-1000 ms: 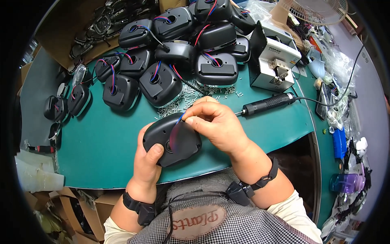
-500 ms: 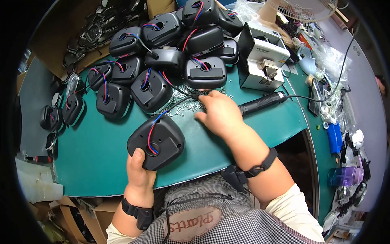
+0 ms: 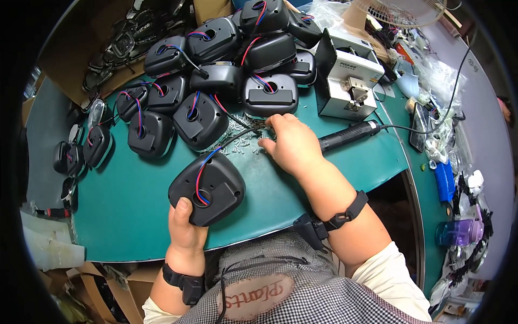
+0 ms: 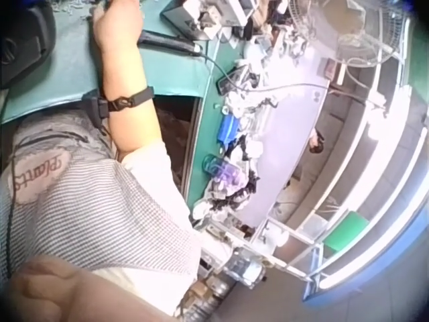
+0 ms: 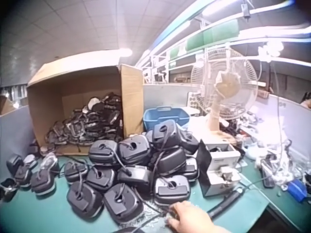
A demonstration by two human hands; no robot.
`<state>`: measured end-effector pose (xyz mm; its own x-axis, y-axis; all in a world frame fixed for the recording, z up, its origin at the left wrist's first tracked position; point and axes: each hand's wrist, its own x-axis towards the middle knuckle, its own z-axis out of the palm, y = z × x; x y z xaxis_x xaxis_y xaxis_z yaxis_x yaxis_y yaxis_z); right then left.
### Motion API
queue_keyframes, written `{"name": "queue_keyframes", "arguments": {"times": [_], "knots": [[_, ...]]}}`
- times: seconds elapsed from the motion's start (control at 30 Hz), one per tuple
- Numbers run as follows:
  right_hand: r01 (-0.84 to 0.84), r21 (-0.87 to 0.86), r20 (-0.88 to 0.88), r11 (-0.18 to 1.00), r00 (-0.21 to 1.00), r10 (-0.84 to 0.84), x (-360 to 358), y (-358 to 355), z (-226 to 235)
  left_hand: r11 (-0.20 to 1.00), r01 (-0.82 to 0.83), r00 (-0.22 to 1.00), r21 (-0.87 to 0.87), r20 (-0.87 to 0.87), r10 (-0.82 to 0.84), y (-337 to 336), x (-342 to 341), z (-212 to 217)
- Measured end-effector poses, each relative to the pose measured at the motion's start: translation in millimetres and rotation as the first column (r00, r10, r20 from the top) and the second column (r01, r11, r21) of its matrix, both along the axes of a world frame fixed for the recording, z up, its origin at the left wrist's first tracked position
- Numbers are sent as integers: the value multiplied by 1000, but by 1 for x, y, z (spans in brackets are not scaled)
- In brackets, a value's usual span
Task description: Assembling plastic housing units by placing screws and using an electric screwdriver.
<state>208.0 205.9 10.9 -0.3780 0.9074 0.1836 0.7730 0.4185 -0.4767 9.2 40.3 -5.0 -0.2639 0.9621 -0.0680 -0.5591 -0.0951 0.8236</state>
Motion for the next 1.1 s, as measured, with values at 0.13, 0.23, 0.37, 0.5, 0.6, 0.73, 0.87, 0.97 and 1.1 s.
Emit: {"name": "queue_keyframes", "arguments": {"times": [0.13,0.23,0.37,0.5,0.6,0.73,0.87,0.97,1.1], "knots": [[-2,-65,146,998,989,12,7,-7,2,1000,-14,1000,13,-11,14,0,0,0],[-39,-105,132,994,990,53,7,-8,-3,1000,0,1000,10,-18,1,1,1,1],[-54,-67,138,996,988,63,7,-8,-11,1000,0,1000,6,-24,0,1,2,3],[-41,-59,102,997,994,47,11,-8,-12,1000,-18,999,14,-35,18,-1,2,1],[-65,16,21,998,998,65,15,-14,-9,1000,-18,999,14,-49,19,-1,2,0],[-32,-79,126,996,991,42,-5,-17,-4,1000,-18,997,14,-78,19,-1,3,0],[-106,-43,115,993,987,111,-15,-8,-19,1000,-22,996,11,-83,23,-2,4,2],[-111,19,145,994,984,107,-14,-7,-20,999,-33,997,14,-65,34,-4,4,0],[-99,87,77,991,993,93,-3,-8,-18,999,-36,998,17,-46,37,-5,5,2]]}}
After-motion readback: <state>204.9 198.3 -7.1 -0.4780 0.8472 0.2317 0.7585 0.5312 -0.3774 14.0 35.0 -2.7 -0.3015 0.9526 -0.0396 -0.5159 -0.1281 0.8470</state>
